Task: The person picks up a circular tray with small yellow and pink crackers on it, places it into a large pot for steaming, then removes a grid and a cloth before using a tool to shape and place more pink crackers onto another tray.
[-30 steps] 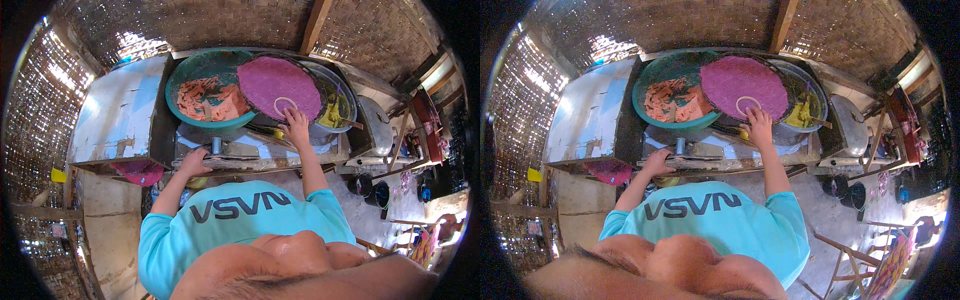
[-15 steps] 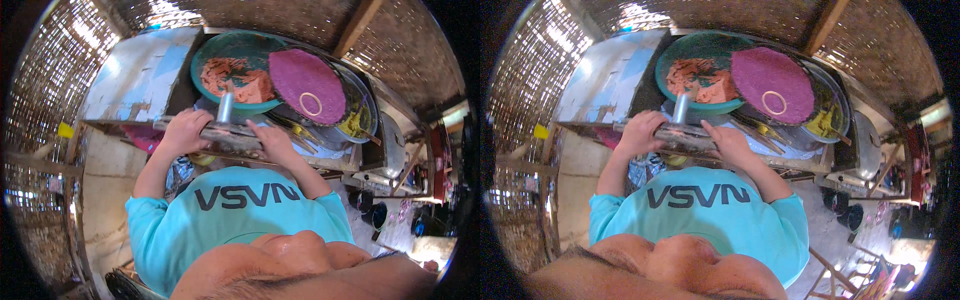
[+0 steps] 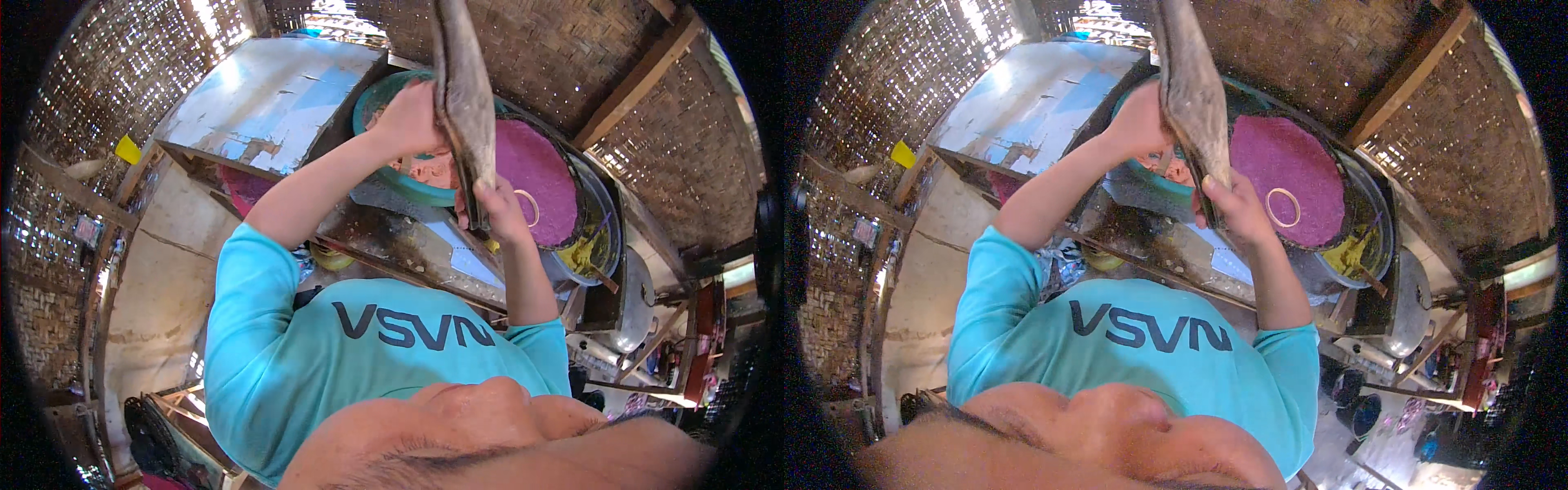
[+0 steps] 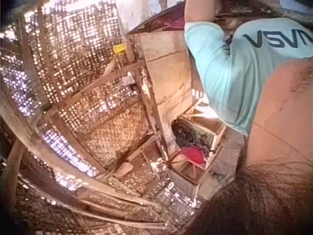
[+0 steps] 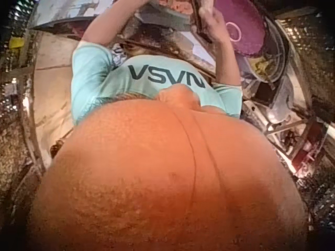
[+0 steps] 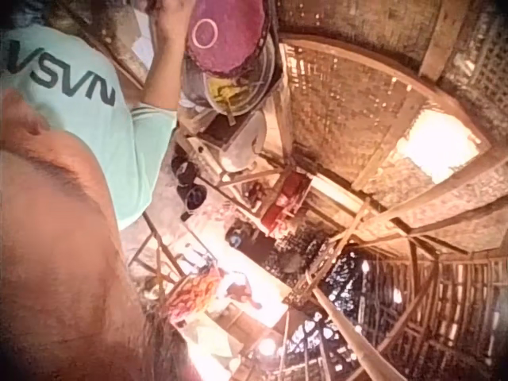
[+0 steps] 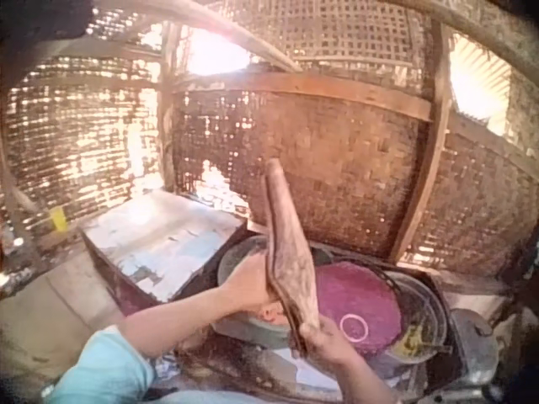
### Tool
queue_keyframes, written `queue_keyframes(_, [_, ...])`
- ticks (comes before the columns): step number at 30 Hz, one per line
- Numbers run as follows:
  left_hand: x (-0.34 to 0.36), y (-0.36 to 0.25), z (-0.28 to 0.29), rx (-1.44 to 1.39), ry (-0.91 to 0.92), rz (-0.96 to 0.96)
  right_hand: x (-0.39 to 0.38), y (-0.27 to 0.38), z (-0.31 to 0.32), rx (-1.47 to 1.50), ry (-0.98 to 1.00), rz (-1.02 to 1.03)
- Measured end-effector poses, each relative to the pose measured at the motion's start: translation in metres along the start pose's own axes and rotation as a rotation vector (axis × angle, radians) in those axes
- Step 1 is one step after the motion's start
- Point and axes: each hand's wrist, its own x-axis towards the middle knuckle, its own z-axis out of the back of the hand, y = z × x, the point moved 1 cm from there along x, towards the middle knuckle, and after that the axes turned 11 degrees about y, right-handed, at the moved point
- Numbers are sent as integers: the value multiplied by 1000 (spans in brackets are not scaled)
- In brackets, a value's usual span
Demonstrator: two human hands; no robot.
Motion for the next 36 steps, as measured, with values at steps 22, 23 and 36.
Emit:
queue_keyframes(22, [3, -45, 93, 227, 313, -270, 20, 143, -18, -798, 43, 747])
queue_keyframes(23, [-4, -38, 96, 247, 223, -326, 22, 146, -20, -847, 25, 699])
queue_keyframes(36, [-35, 136, 71, -925, -65, 238, 69, 113, 63, -186, -646, 1103])
